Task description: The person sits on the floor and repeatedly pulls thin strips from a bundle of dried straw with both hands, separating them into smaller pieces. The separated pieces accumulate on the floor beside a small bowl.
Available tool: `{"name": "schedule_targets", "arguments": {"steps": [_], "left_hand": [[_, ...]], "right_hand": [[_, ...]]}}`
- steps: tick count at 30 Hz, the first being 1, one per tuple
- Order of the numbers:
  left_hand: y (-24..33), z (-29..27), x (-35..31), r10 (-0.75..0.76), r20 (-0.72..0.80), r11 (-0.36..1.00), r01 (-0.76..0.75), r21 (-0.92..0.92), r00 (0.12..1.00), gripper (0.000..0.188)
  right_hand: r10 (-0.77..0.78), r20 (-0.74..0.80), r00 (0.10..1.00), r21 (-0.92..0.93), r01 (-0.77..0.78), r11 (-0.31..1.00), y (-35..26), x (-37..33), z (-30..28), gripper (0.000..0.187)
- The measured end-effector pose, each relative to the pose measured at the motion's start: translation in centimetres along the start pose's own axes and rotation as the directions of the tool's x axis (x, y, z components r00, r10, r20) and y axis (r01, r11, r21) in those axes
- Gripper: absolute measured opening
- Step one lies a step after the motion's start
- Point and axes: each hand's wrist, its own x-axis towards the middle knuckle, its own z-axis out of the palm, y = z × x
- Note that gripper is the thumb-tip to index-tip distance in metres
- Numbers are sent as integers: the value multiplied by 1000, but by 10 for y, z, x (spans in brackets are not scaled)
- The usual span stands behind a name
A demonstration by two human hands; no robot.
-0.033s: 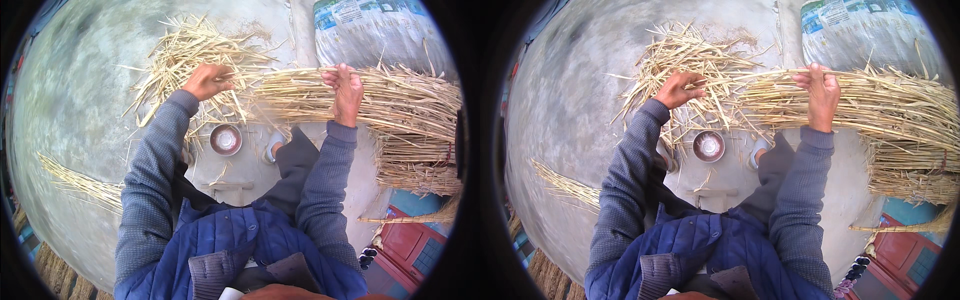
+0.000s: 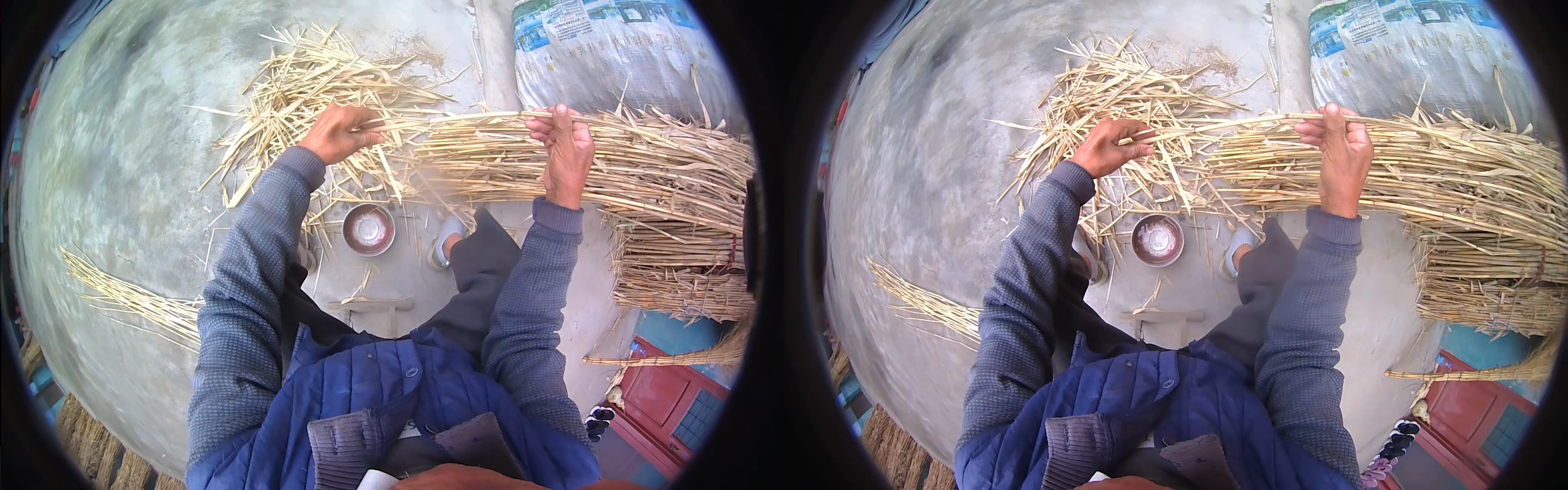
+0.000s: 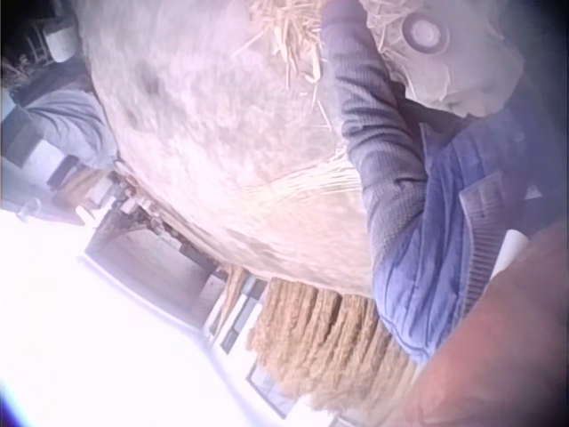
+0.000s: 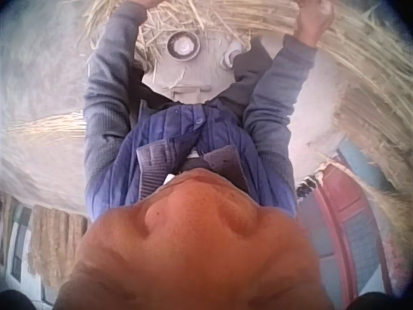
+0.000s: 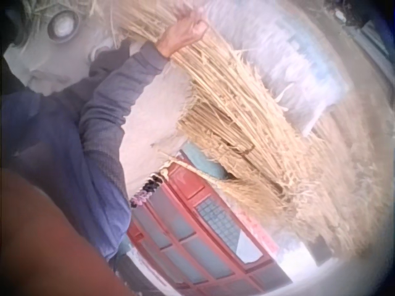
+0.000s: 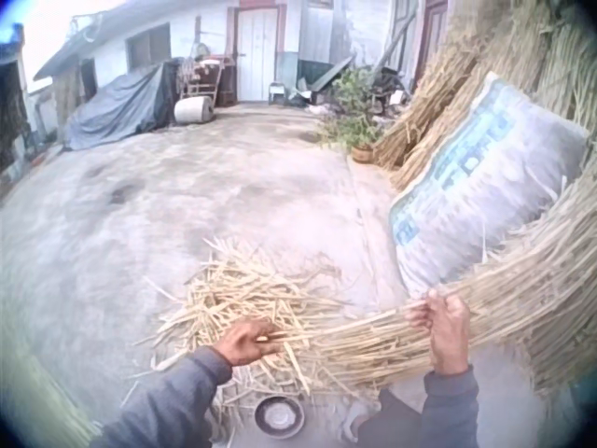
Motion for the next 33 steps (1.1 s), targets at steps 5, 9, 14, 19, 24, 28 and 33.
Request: {"name": "schedule_targets", "arguments": {"steps": [5,9,14,19,24,28,33], "left_hand": [[-7,-9,0,-227,118,860,256,-442,967,26],[-12,-16,-5,-234,156,717,279,-639,960,17],[-17,-22,-10,-305,132,715,319,-623,943,17],[-26,-22,-13,-86,-123,965,52,-256,989,22],[-29,-22,-23,-221,-80,943,192,-272,972,24],[-26,-29,-28,-265,-58,851,205,-483,962,19],[-26,-33,-29,-335,2,779,278,-562,942,15]], "right_hand": [[-32,-34,999,11,32,999,-6,1,11,42],[-28,8,1000,27,28,999,-7,1,14,41],[-26,84,996,27,24,999,-6,-1,19,37],[4,24,1000,17,-5,1000,-3,-1,25,38],[70,-76,995,17,-69,998,-3,1,30,43],[73,-84,994,-12,-74,997,-5,2,34,44],[80,-85,993,-36,-83,996,-9,1,38,43]]}}
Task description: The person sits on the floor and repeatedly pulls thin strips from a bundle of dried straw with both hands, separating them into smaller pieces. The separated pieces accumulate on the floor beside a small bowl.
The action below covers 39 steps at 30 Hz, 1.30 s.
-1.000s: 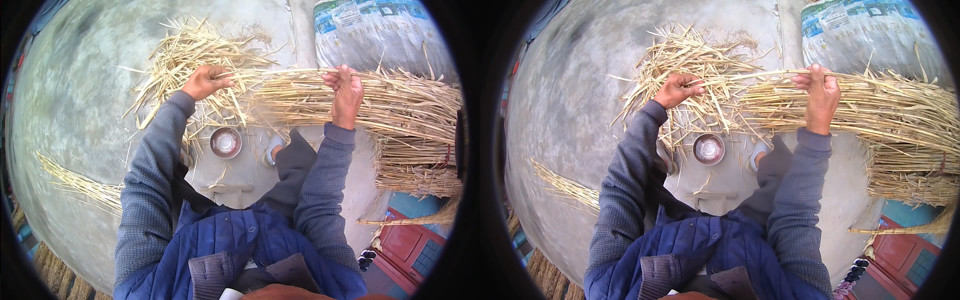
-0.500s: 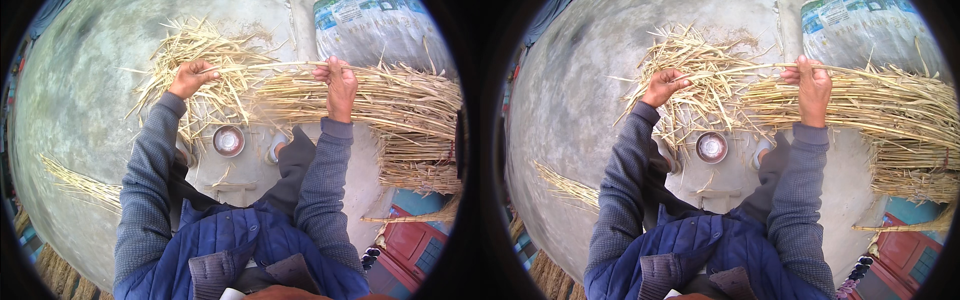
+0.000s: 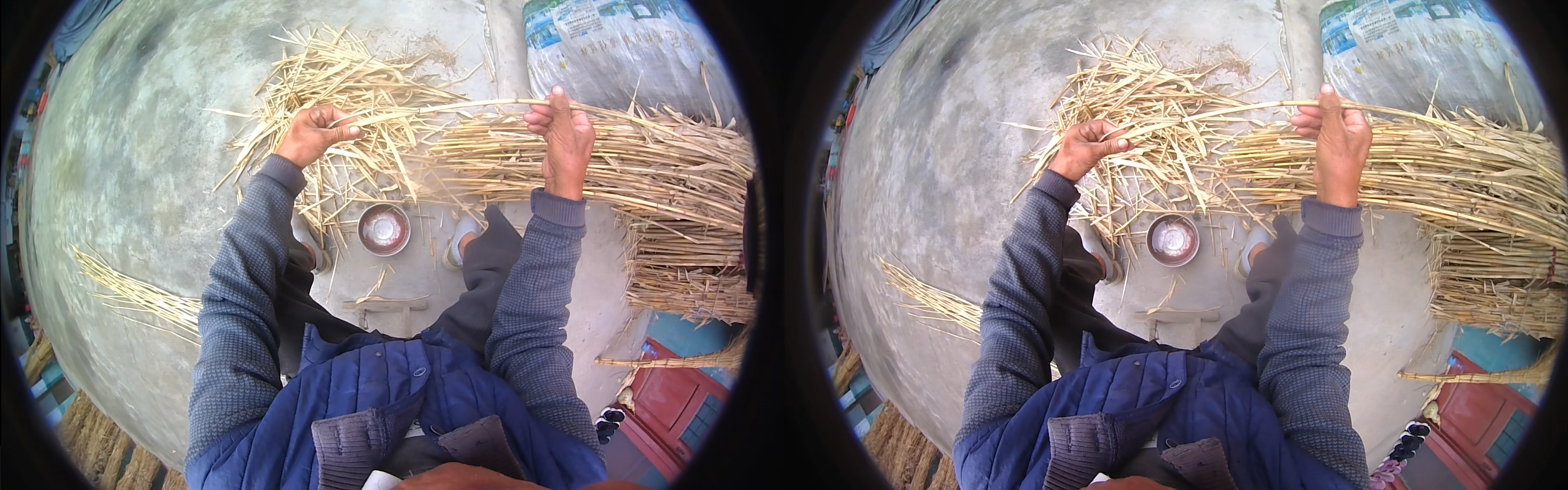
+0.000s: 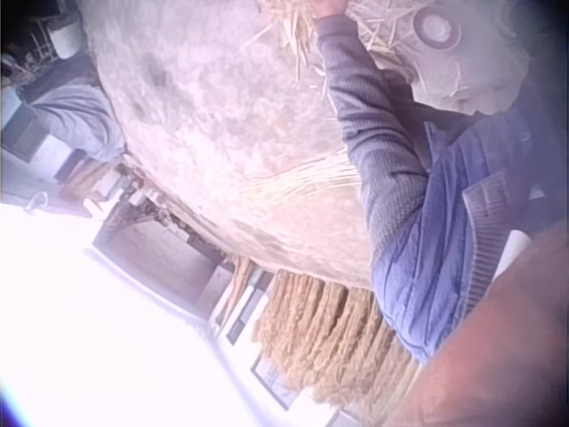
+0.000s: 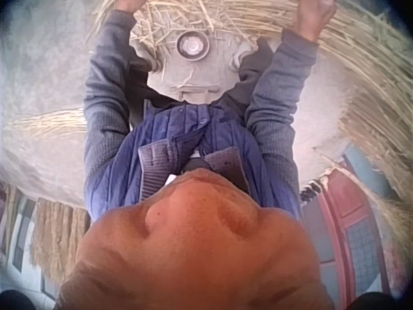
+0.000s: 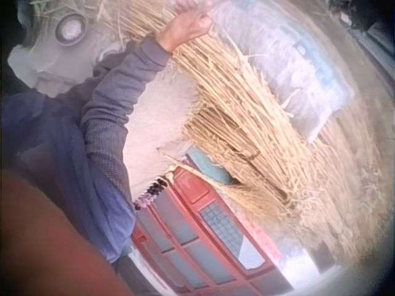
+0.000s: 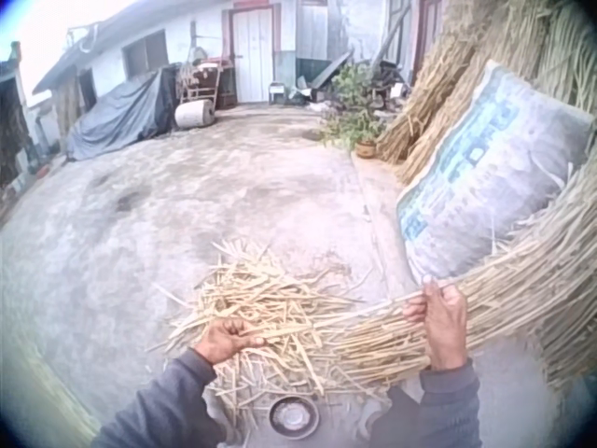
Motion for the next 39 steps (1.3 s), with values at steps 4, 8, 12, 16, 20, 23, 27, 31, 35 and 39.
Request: {"name": "schedule_targets", "arguments": {"steps": [4,8,12,16,20,23,27,31,35,39], "left_hand": [[1,-2,-2,-21,-29,998,19,-67,999,14],[9,-26,-2,72,-183,956,-120,-268,980,16],[3,-60,7,92,-395,984,-143,-102,914,16],[-9,-69,13,410,-287,511,42,859,866,41],[15,-35,16,645,-133,213,-11,977,753,34],[38,29,19,546,-71,712,-417,564,835,26],[52,85,15,689,154,488,-610,624,708,23],[52,77,16,683,154,494,-607,623,714,13],[53,46,15,597,146,428,-467,774,789,12],[52,14,14,552,89,478,-402,781,829,15]], "right_hand": [[18,13,1000,20,-18,1000,1,1,-3,42],[46,14,999,2,-46,999,6,3,-12,41],[48,67,997,-13,-47,999,8,5,-18,41],[68,69,995,-52,-64,997,9,3,-18,41],[68,98,993,-65,-62,996,9,-2,-10,40],[51,156,986,-4,-51,999,14,-10,8,39],[8,282,959,72,-29,997,27,-30,44,38],[42,392,919,76,-78,994,32,-43,57,36],[55,428,902,90,-103,991,30,-39,54,34],[59,198,978,136,-87,987,22,-27,37,31]]}}
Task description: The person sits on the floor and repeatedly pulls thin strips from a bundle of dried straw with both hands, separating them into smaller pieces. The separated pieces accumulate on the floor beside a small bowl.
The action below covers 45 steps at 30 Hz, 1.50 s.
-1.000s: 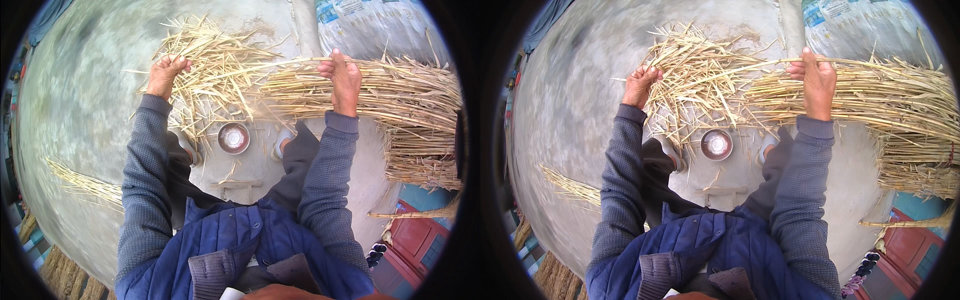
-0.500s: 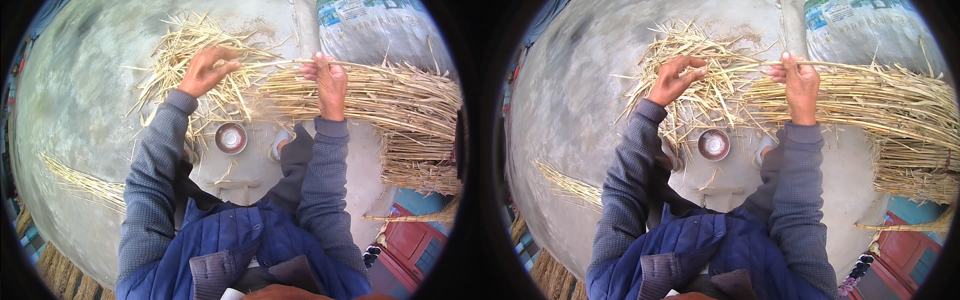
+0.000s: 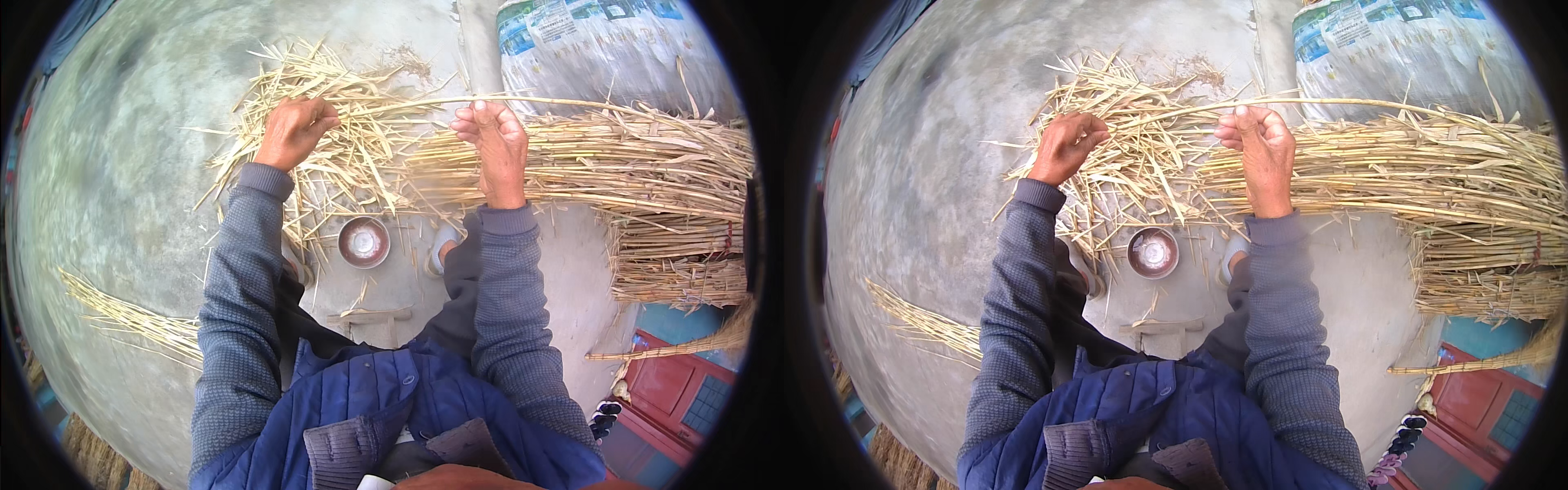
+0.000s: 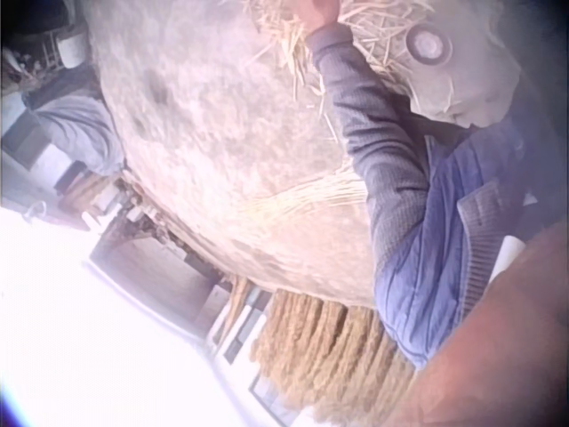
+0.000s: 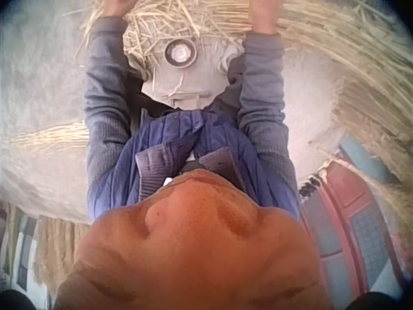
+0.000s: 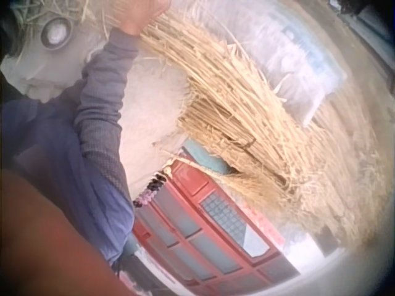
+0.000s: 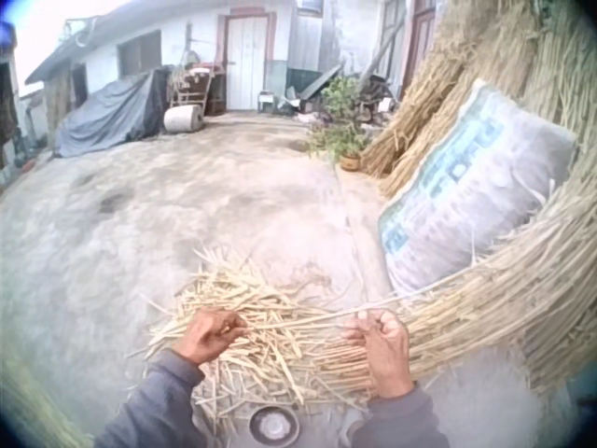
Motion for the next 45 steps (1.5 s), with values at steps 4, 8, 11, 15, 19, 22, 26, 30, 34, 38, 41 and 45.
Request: {"name": "schedule_targets", "arguments": {"steps": [4,8,11,15,19,22,26,30,34,38,41,45], "left_hand": [[-18,-1,-8,-39,64,999,40,-8,997,15],[-22,-5,-10,-127,217,992,130,4,968,16],[-6,0,-7,-74,263,979,121,-165,962,18],[30,19,2,-196,327,822,337,-458,924,24],[37,19,11,-255,463,594,516,-618,849,22],[28,15,10,-235,535,444,579,-684,812,15],[11,18,2,-314,480,357,570,-740,819,13],[-29,4,-2,-467,278,426,489,-761,840,15],[-63,-12,-14,-631,53,505,462,-729,774,25],[-58,-17,-21,-255,-216,870,321,375,942,25],[-36,-21,-16,-325,-73,937,310,-159,943,30],[-5,-13,-14,-138,136,939,173,-297,981,32]], "right_hand": [[-127,-31,991,-71,124,990,-7,3,-6,31],[-162,-18,987,-87,160,983,-10,0,-3,30],[-135,1,991,-50,135,990,-10,-3,1,29],[-158,69,985,8,158,987,-7,-8,7,25],[-188,157,970,11,188,982,-8,-11,8,20],[-199,241,950,12,202,979,-9,-12,7,16],[-179,309,934,-11,192,981,-7,-11,5,15],[-172,278,945,-22,185,983,-4,-10,1,14],[-157,247,956,-58,176,983,-2,-9,1,18],[-146,191,971,-41,157,987,0,-6,10,23],[-136,169,976,3,137,991,0,-6,15,27],[-115,131,985,-38,121,992,0,-4,20,27]]}}
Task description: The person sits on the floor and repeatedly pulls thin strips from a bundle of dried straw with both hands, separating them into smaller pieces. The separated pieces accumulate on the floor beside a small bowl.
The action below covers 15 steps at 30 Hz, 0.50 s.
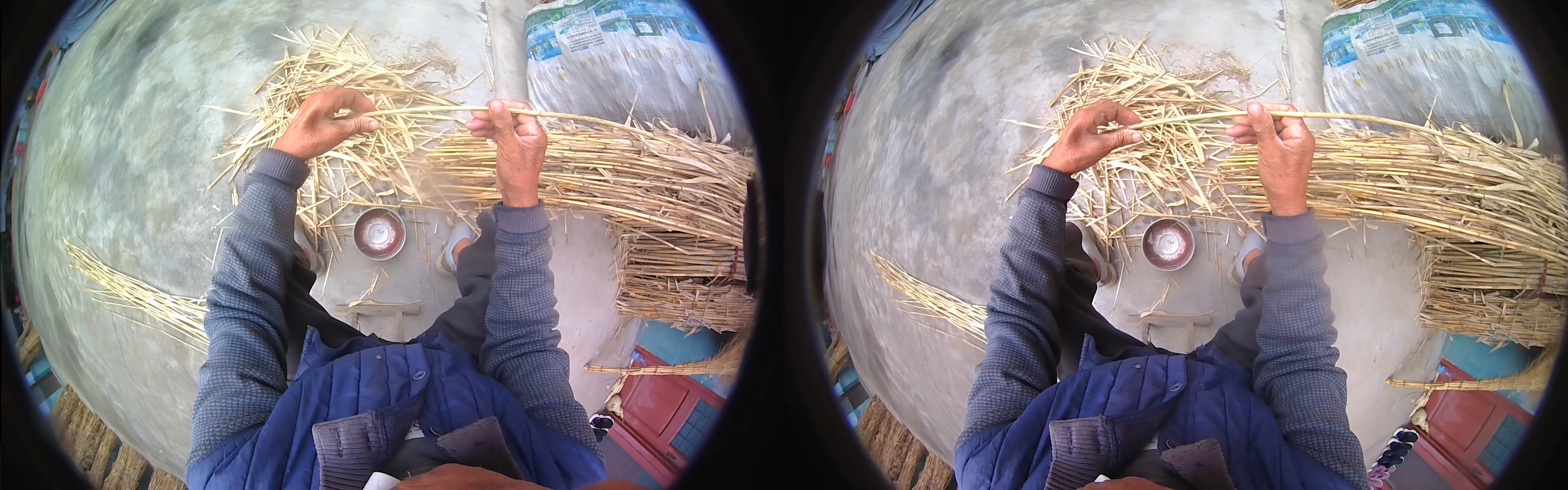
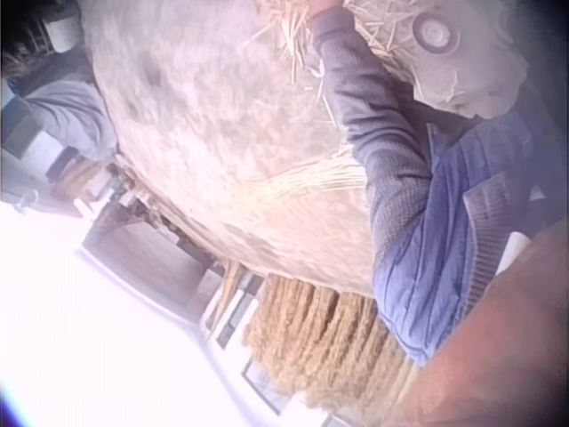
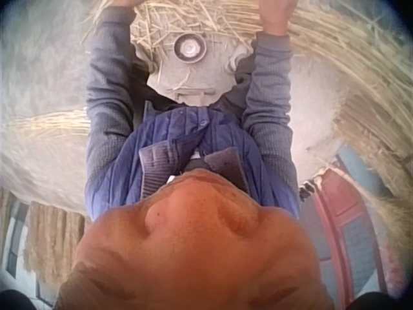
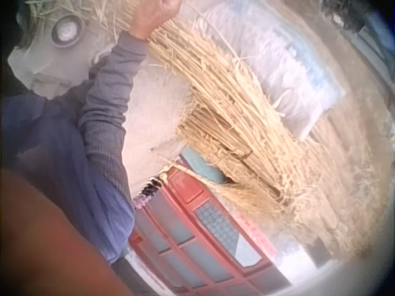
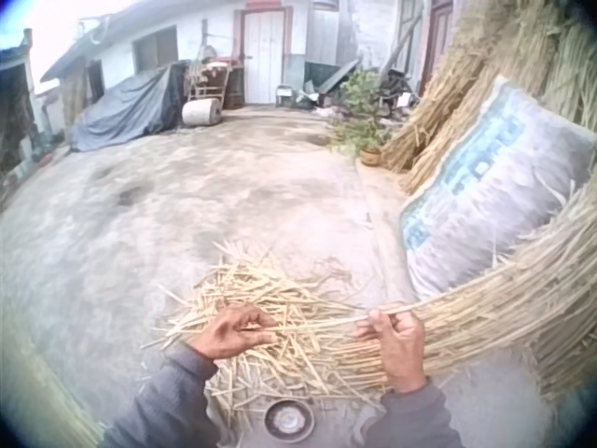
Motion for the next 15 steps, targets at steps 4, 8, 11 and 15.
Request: {"name": "schedule_targets", "arguments": {"steps": [4,8,11,15], "left_hand": [[-1,8,-1,-166,51,946,174,-275,985,30],[-24,-2,-3,-249,-22,795,192,-576,968,20],[-41,-20,-2,-299,-122,791,174,-586,946,18],[-30,-23,1,-219,-332,966,251,56,917,31]], "right_hand": [[-4,7,1000,-2,4,1000,0,0,2,27],[-58,56,997,16,57,998,0,-1,3,27],[-13,0,1000,-7,13,1000,-1,0,1,26],[24,59,998,-66,-20,998,3,-2,4,27]]}}
